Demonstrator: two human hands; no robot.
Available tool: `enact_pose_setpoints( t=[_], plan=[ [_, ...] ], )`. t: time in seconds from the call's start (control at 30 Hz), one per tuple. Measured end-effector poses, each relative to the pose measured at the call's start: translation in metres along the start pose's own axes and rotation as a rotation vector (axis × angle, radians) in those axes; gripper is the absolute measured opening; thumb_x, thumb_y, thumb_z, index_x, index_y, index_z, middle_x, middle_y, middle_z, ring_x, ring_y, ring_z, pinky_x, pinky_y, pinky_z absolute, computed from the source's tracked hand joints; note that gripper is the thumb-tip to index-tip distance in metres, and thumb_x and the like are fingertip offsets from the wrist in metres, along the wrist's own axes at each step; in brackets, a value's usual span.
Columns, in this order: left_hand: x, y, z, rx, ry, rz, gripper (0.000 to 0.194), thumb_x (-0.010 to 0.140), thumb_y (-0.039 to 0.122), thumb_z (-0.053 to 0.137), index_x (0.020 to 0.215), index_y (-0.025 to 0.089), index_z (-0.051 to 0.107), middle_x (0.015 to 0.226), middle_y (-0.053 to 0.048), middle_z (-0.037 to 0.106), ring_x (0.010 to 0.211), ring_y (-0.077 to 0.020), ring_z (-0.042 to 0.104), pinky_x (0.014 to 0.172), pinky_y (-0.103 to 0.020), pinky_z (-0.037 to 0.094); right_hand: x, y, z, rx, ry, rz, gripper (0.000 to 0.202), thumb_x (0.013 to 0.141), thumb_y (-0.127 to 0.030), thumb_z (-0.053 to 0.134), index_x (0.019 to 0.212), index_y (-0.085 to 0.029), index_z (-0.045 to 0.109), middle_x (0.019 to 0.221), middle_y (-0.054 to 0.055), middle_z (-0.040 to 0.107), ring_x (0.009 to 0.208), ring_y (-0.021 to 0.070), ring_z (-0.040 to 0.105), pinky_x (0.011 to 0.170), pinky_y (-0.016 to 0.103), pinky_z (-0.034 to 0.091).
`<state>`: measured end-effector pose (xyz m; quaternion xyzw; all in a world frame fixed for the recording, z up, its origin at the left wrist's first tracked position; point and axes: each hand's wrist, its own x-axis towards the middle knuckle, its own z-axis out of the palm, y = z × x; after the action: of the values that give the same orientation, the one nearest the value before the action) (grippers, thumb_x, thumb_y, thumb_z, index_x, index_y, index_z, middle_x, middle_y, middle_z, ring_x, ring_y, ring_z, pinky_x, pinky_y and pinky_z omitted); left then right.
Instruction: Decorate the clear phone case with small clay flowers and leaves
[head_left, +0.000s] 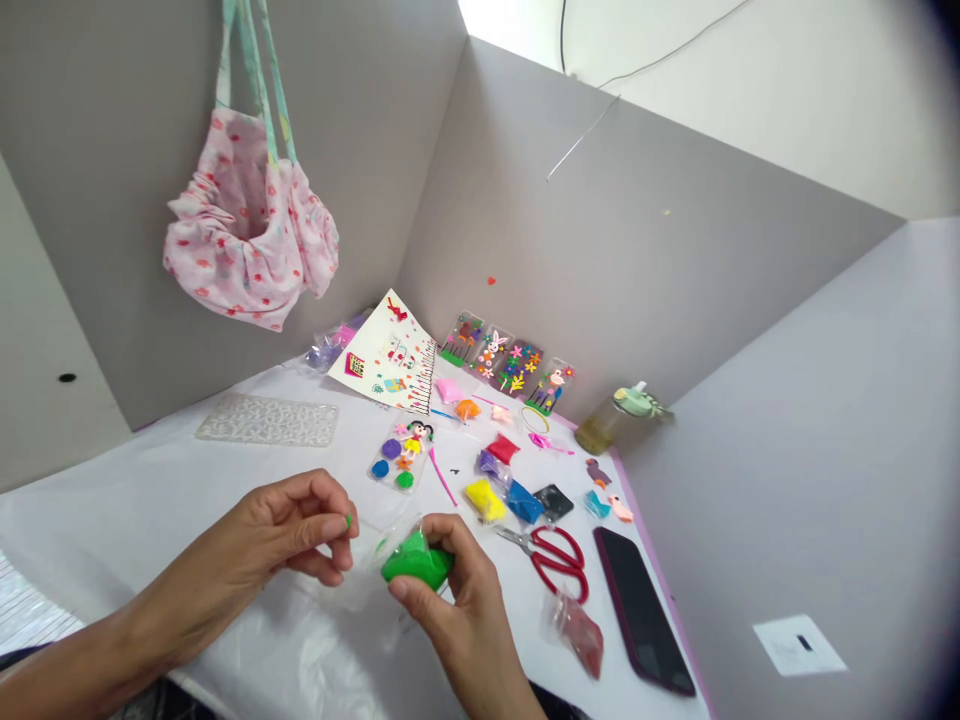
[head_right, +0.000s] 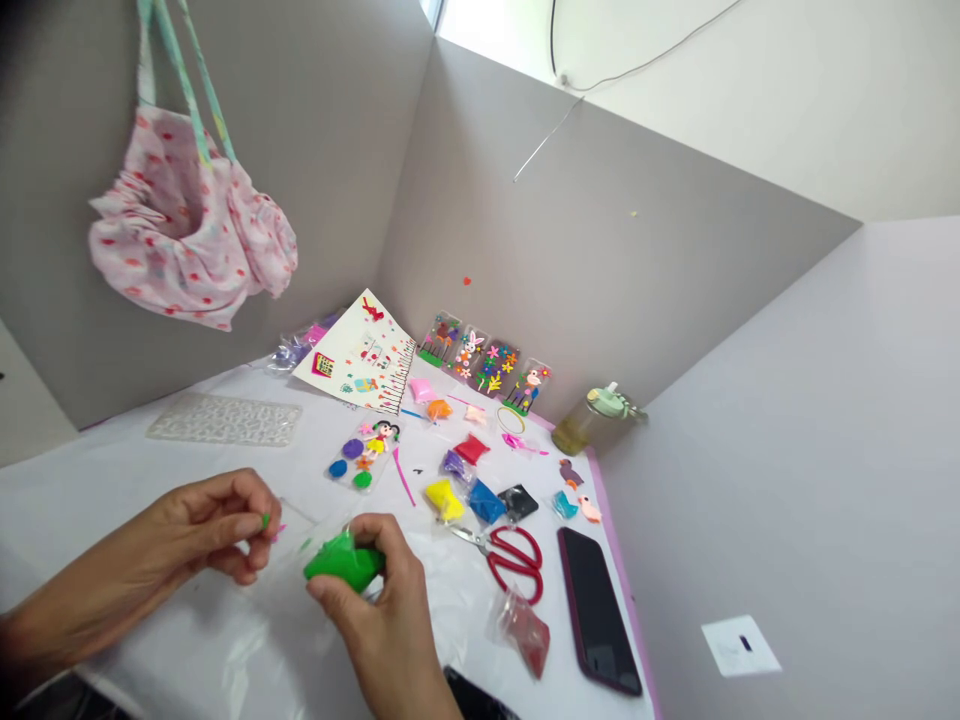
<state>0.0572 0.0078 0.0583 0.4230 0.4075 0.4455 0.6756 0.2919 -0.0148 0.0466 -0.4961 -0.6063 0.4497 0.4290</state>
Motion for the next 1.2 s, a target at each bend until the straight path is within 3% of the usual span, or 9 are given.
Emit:
enact_pose_setpoints(
  t=[0.1,0.27,0.43,0.67,0.8,0.93,1.03,1.2],
  plan=[
    [0.000,0.000,-0.001,-0.021,0.006,0.004,0.052,0.066,0.063,0.106,0.076,0.022,0.075,0.070,0.001,0.075,0.063,-0.0156,0.068,0.066,-0.027,0.062,0.000,0.001,0.000,-0.011,0.009,-0.013,0.029,0.075,-0.024,0.087,0.098,-0.023,0.070,0.089,-0.001,0.067,0.083,0.0202,0.061,0.077,0.030,0.051],
    [0.000,-0.005,-0.005,-0.011,0.073,0.024,0.057,0.070,0.073,0.101,0.099,0.026,0.085,0.072,0.001,0.074,0.071,-0.0181,0.069,0.074,-0.029,0.061,0.000,0.001,0.000,-0.013,0.008,-0.039,0.027,0.077,-0.025,0.087,0.099,-0.023,0.071,0.090,0.000,0.069,0.083,0.0206,0.063,0.077,0.030,0.052],
    [0.001,-0.007,-0.009,0.019,0.021,0.064,0.061,0.079,0.081,0.091,0.078,0.022,0.076,0.067,0.002,0.066,0.064,-0.0146,0.061,0.067,-0.025,0.055,0.000,0.001,0.000,-0.008,0.003,-0.016,0.026,0.078,-0.027,0.085,0.098,-0.023,0.069,0.089,-0.001,0.066,0.083,0.0205,0.061,0.077,0.030,0.051],
    [0.004,-0.013,-0.011,-0.001,0.044,0.042,0.064,0.084,0.083,0.086,0.080,0.020,0.075,0.063,0.006,0.050,0.053,-0.0097,0.043,0.052,-0.021,0.044,0.000,-0.002,0.001,0.014,-0.013,-0.005,0.025,0.079,-0.027,0.084,0.098,-0.024,0.069,0.088,-0.001,0.065,0.083,0.0204,0.059,0.077,0.030,0.050],
    [0.006,-0.014,-0.016,-0.027,0.135,0.015,0.067,0.072,0.086,0.093,0.091,0.022,0.086,0.080,0.001,0.066,0.066,-0.0130,0.059,0.065,-0.025,0.057,0.000,-0.003,0.001,0.034,-0.009,0.004,0.025,0.078,-0.030,0.083,0.097,-0.023,0.069,0.089,-0.001,0.065,0.084,0.0208,0.059,0.078,0.031,0.048],
    [0.006,-0.017,-0.023,-0.003,0.144,-0.039,0.058,0.063,0.065,0.107,0.104,0.029,0.088,0.094,0.001,0.077,0.087,-0.0188,0.073,0.086,-0.028,0.060,0.001,-0.004,0.001,0.035,-0.010,0.043,0.028,0.076,-0.033,0.084,0.096,-0.023,0.068,0.089,0.000,0.065,0.085,0.0215,0.058,0.079,0.032,0.047],
    [0.006,-0.017,-0.023,0.002,0.165,-0.058,0.049,0.060,0.057,0.109,0.095,0.029,0.088,0.090,0.002,0.078,0.086,-0.0192,0.076,0.085,-0.027,0.059,0.002,-0.005,0.001,0.031,-0.009,0.064,0.030,0.075,-0.035,0.084,0.096,-0.024,0.067,0.089,0.000,0.064,0.086,0.0221,0.058,0.081,0.033,0.046],
    [0.005,-0.011,-0.018,0.000,0.173,-0.021,0.045,0.057,0.058,0.108,0.075,0.025,0.083,0.073,0.003,0.071,0.072,-0.0167,0.071,0.075,-0.025,0.061,0.001,-0.004,0.000,0.024,-0.007,0.071,0.029,0.076,-0.035,0.084,0.096,-0.024,0.066,0.090,0.000,0.063,0.087,0.0225,0.057,0.082,0.033,0.045]
  ],
)
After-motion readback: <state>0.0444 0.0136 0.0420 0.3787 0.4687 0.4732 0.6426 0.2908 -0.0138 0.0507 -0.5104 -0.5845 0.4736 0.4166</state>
